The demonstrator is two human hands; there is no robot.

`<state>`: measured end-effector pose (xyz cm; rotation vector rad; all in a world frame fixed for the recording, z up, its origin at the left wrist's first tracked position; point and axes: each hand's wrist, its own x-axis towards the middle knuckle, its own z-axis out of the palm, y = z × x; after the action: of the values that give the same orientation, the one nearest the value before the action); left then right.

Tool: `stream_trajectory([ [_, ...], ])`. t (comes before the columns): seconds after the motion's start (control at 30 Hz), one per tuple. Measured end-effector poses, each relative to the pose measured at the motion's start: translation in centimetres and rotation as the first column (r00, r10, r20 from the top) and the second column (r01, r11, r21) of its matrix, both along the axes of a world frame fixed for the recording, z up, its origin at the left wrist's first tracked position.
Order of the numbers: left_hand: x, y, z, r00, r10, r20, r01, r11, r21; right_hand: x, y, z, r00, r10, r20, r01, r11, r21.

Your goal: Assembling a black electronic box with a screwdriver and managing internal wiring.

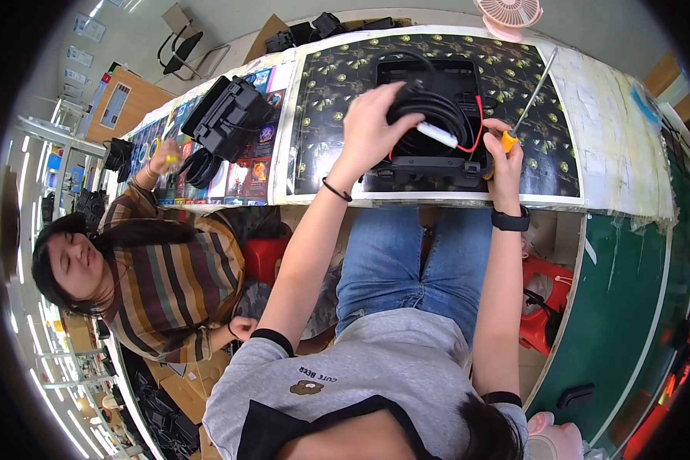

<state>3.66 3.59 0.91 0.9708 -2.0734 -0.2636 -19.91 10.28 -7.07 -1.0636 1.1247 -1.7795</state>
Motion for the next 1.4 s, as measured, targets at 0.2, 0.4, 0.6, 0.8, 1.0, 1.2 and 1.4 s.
stream_trajectory([
  [0.2, 5.0, -1.8, 0.4, 0.707, 0.382, -0.595, -0.32, 0.923, 0.213, 0.5, -0.1, 0.7, 0.999, 0.001, -0.037, 0.0, 0.999, 0.035],
  [0.4, 12.1, 0.0, -4.1, 0.859, 0.511, 0.022, -0.511, 0.854, 0.094, 0.3, 0.2, 0.1, 1.0, 0.003, -0.013, -0.004, 1.0, -0.024],
  [0.6, 7.5, 8.7, -3.7, 0.961, 0.232, -0.15, -0.216, 0.97, 0.114, 0.5, 0.3, 0.6, 0.999, 0.01, -0.046, -0.01, 1.0, 0.002],
  [0.8, 5.2, 10.3, -3.0, 0.932, 0.229, -0.281, -0.135, 0.939, 0.318, 0.5, 0.3, 0.8, 0.998, -0.008, -0.067, 0.007, 1.0, -0.004],
  [1.0, 3.8, 9.4, -0.9, 0.824, 0.106, -0.557, 0.12, 0.928, 0.354, 0.4, 0.4, 0.6, 0.997, -0.012, -0.076, 0.012, 1.0, -0.005],
  [1.2, 0.2, 8.1, -0.8, 0.986, 0.089, -0.139, -0.096, 0.994, -0.044, 1.1, 0.4, 1.2, 0.998, -0.018, -0.068, 0.017, 1.0, -0.013],
  [1.4, 0.6, 7.3, -1.2, 0.983, 0.036, 0.182, -0.005, 0.986, -0.166, 0.7, 0.3, 0.7, 0.998, -0.009, -0.06, 0.006, 0.999, -0.044],
])
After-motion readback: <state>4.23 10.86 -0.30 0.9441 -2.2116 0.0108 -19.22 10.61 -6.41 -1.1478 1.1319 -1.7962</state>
